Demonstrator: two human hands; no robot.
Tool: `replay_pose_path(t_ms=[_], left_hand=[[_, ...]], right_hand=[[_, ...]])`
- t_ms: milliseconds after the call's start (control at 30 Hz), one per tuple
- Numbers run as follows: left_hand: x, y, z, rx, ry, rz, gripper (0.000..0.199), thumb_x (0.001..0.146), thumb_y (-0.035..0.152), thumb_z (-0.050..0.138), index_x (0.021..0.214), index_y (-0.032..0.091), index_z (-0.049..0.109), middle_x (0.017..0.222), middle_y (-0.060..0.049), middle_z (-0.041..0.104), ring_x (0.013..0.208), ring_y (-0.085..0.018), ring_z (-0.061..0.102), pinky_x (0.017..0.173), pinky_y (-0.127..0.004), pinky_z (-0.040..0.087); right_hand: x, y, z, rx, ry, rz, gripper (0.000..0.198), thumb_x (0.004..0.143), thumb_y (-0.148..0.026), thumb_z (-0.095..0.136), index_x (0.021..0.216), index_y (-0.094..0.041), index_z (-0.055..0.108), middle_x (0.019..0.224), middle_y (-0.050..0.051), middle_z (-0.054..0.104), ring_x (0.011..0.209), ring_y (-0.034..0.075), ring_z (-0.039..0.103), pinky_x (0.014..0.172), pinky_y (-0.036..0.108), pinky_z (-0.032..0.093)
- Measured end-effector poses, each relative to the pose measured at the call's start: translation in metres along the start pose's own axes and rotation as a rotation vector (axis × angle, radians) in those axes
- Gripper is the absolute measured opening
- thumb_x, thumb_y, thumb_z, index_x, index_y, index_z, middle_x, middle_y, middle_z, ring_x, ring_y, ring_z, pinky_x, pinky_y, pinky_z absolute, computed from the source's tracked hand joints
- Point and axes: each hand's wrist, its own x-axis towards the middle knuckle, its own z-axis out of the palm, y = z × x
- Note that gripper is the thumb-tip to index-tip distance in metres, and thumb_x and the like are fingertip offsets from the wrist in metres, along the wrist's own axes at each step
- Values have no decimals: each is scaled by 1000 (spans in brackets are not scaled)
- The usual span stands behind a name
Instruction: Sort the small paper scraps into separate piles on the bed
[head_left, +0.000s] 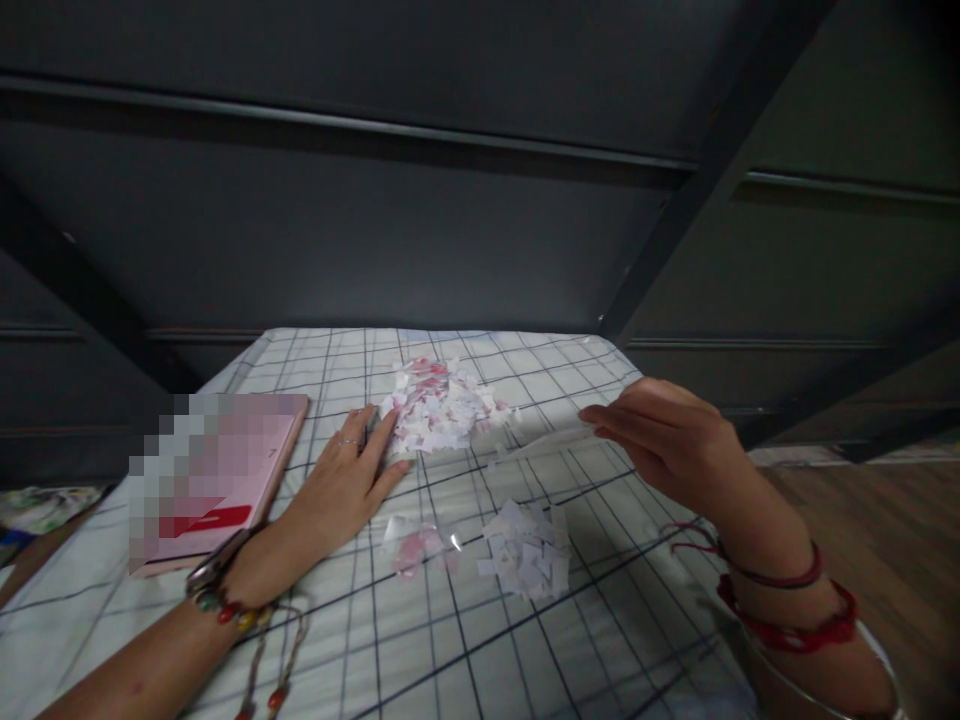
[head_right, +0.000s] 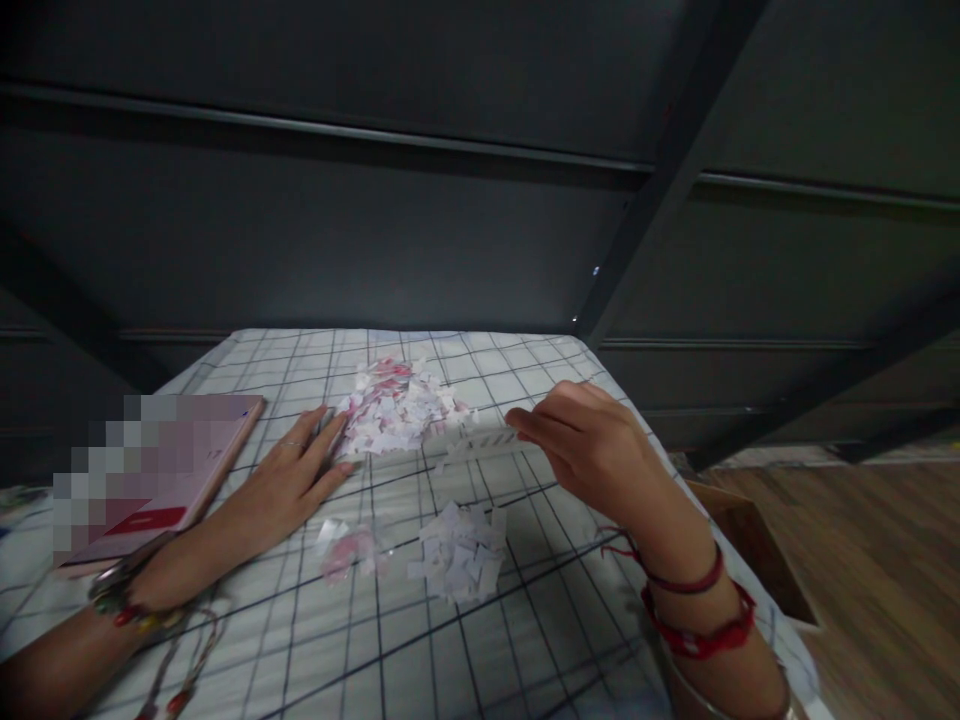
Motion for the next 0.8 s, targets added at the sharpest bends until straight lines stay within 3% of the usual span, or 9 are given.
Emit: replay_pose_path(t_ms=[400, 633, 800], left_hand=[[1, 1, -1, -18, -29, -18, 60, 91, 50, 29, 137, 11, 31, 142, -19, 28, 132, -35, 22, 104, -50, 27], [0, 0, 0, -4, -12, 0, 61, 92, 53, 25, 140, 16, 24, 142, -18, 28, 132, -35, 23, 101, -52, 30], [0, -1, 1, -7, -27, -5, 61, 92, 51, 27, 139, 13, 27, 141, -20, 27, 131, -37, 24, 101, -53, 29]], right_hand=[[-2, 5, 1, -98, -57, 36, 17, 85, -12, 48, 93, -15, 62, 65, 2, 55, 63, 15, 46, 57, 29, 37], [-1, 3, -2, 2, -94, 72, 17, 86, -13, 46, 92, -17, 62, 68, 3, 58, 66, 15, 49, 59, 28, 39], [1, -2, 2, 93, -42, -8, 16, 86, -14, 48, 93, -17, 62, 68, 2, 56, 64, 13, 47, 58, 28, 39]])
